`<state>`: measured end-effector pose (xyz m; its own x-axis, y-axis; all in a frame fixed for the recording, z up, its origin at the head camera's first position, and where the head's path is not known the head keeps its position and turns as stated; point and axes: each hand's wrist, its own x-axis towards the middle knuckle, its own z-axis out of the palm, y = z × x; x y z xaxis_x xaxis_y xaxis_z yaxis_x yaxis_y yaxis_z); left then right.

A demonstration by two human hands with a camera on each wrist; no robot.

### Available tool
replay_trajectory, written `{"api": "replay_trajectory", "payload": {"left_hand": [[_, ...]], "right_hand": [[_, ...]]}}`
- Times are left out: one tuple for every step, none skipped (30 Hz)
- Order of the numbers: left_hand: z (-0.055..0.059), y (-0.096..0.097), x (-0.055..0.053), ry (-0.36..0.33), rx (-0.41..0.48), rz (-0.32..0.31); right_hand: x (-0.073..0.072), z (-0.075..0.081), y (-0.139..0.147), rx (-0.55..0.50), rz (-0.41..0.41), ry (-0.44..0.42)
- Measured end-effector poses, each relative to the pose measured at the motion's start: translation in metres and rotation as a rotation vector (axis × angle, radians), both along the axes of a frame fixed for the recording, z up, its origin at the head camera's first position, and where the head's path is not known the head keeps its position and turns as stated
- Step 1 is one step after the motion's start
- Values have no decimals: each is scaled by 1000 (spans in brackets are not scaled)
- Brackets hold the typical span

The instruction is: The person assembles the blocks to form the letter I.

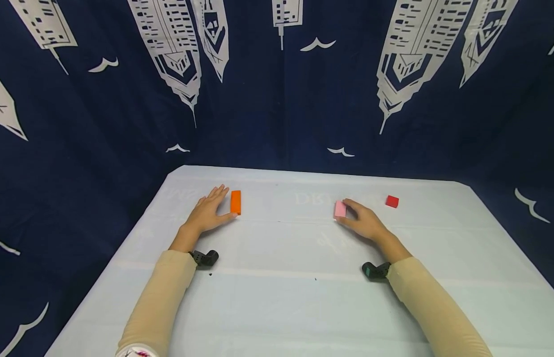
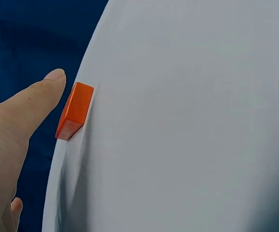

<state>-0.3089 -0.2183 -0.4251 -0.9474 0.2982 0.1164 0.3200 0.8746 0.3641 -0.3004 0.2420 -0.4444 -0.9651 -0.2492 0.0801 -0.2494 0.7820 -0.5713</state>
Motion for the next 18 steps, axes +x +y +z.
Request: {"api": "replay_trajectory", "payload": {"left_hand": [[0, 0, -1, -3, 2, -1], [0, 0, -2, -7, 6, -2], [0, 0, -2, -9, 8, -1], [0, 0, -4, -12, 10, -2], [0, 0, -5, -17, 14, -4], [-1, 0, -6, -22, 16, -6], [-1, 1, -7, -28, 20, -7], [-1, 1, -8, -35, 23, -6], [0, 2, -9, -42, 27, -7], [0, 3, -10, -50, 32, -8], [1, 3, -10, -57, 37, -9], [1, 4, -11, -59, 40, -9], [2, 5, -10, -66, 44, -8], [1, 5, -11, -71, 47, -7], [1, 6, -12, -74, 51, -8], [0, 6, -12, -76, 53, -9], [0, 6, -12, -77, 54, -11], [-1, 7, -13, -79, 55, -12]], "right_hand": [[0, -1, 0, 0, -3, -4], [0, -1, 0, -4, -8, -6], [0, -1, 0, -7, -13, -7], [0, -2, 0, -7, -16, -4], [0, -2, 0, -9, -20, -2], [0, -3, 0, -12, -25, 2], [0, -3, 1, -15, -31, 4], [0, -4, 1, -17, -34, 9], [0, -4, 1, -21, -38, 12], [0, -4, 2, -27, -40, 17], [-1, -5, 1, -36, -45, 20], [-1, -6, 1, -40, -45, 26], [-1, -7, 1, -42, -47, 29], [-1, -7, 1, -49, -50, 32], [-1, -8, 0, -54, -55, 31], [-1, -9, 0, -56, -58, 31], [-1, -9, 0, -54, -59, 32], [-2, -10, 0, -55, -61, 30]]}}
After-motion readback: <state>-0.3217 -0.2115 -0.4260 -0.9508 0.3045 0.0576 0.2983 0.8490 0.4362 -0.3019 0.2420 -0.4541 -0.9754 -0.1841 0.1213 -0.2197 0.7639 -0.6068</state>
